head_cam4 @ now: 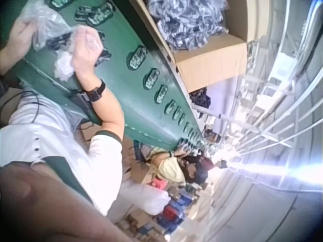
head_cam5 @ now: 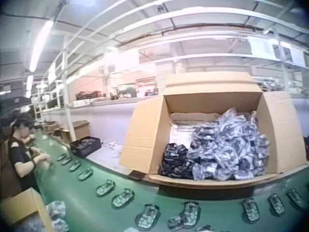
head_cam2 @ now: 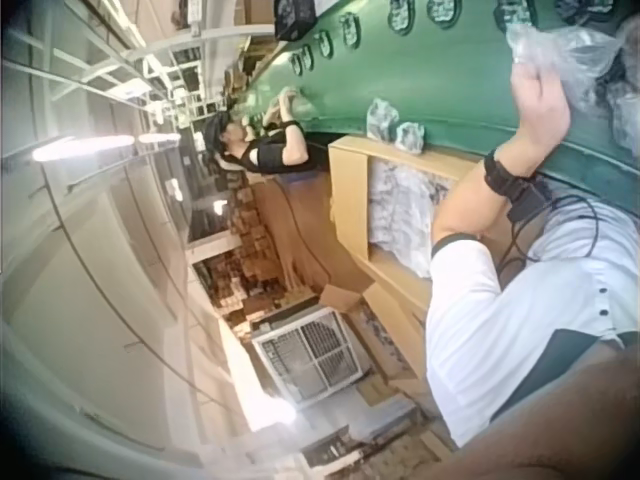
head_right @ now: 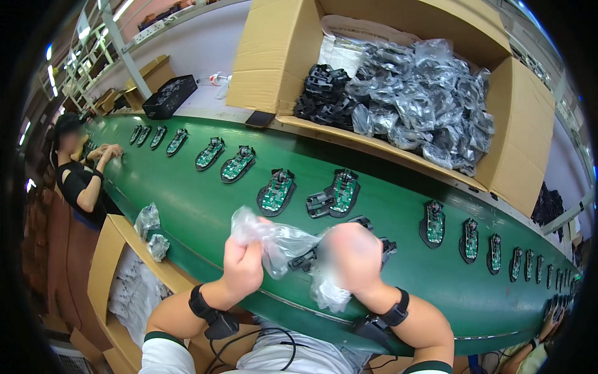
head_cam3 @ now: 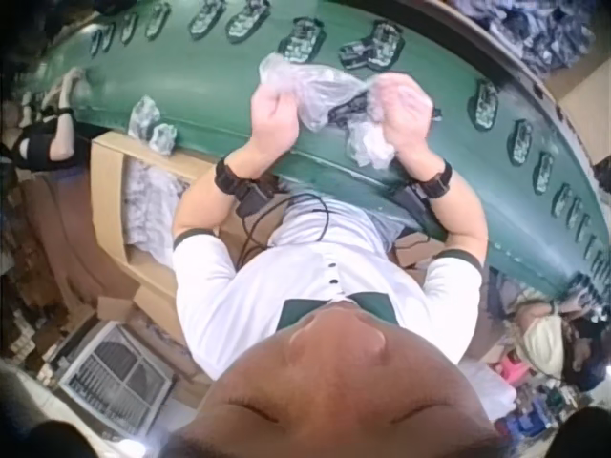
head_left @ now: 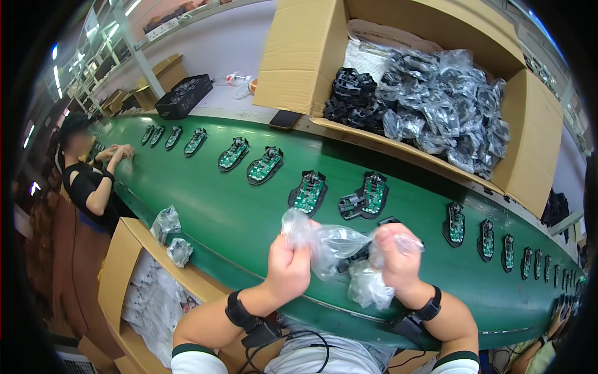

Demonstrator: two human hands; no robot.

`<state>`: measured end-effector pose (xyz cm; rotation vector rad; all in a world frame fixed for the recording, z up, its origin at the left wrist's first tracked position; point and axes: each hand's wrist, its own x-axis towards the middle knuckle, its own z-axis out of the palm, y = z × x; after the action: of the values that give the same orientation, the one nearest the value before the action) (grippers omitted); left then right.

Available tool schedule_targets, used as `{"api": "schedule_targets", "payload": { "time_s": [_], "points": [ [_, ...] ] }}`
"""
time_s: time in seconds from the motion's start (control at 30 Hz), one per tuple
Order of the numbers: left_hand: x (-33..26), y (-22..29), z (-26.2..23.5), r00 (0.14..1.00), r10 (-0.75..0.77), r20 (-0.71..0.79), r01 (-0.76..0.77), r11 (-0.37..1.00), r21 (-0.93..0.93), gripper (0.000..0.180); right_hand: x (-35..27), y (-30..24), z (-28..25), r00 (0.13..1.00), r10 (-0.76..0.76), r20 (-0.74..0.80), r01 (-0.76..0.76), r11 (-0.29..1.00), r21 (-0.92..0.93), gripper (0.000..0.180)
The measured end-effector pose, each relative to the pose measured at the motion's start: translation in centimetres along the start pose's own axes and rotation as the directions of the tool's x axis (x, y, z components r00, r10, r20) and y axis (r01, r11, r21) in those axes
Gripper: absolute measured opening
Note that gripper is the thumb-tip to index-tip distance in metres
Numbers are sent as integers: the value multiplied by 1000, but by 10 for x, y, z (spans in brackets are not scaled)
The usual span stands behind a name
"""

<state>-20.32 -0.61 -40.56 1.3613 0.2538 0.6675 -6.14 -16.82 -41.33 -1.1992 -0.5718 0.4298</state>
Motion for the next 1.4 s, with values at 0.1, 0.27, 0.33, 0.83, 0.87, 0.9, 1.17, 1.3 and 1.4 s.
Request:
{"api": "schedule_targets", "payload": {
  "time_s": [0.1, 0.27, 0.33, 0.83, 0.87, 0.9, 1.17, 1.3, 1.4],
  "points": [
    [12, -9, 6, 996, -9, -86, 8, 1000, -5, 17, 13, -28, -16, 867, -400, 297, 448, 887, -114, 15],
    [9, -8, 4, 996, -49, 70, 52, 998, -39, 21, 17, -80, 26, 888, -81, 452, 325, 807, -494, 34],
    [6, -6, 3, 991, -34, 127, 34, 999, -3, 22, 20, -70, 35, 875, -42, 483, 363, 717, -595, 32],
    [19, 1, -10, 980, 143, -139, -129, 986, 101, 48, 27, -48, 19, 913, 178, 368, -102, 971, -218, 12],
    [16, 3, -15, 973, 215, -79, -192, 953, 235, 52, 28, -48, 20, 911, 181, 371, -97, 967, -234, 12],
    [14, 9, -19, 960, 279, -8, -258, 897, 360, 56, 28, -49, 21, 910, 181, 374, -90, 965, -248, 12],
    [17, 12, -18, 952, 231, 203, -305, 621, 722, 26, 27, -52, 27, 918, 162, 361, -75, 968, -241, 9],
    [19, 8, -18, 978, 207, 34, -192, 821, 538, 9, 28, -52, 20, 926, 189, 326, -126, 971, -204, 9],
    [21, 8, -17, 974, 212, -80, -173, 924, 341, 6, 33, -47, 12, 937, 153, 314, -99, 979, -181, 9]
  ]
}}
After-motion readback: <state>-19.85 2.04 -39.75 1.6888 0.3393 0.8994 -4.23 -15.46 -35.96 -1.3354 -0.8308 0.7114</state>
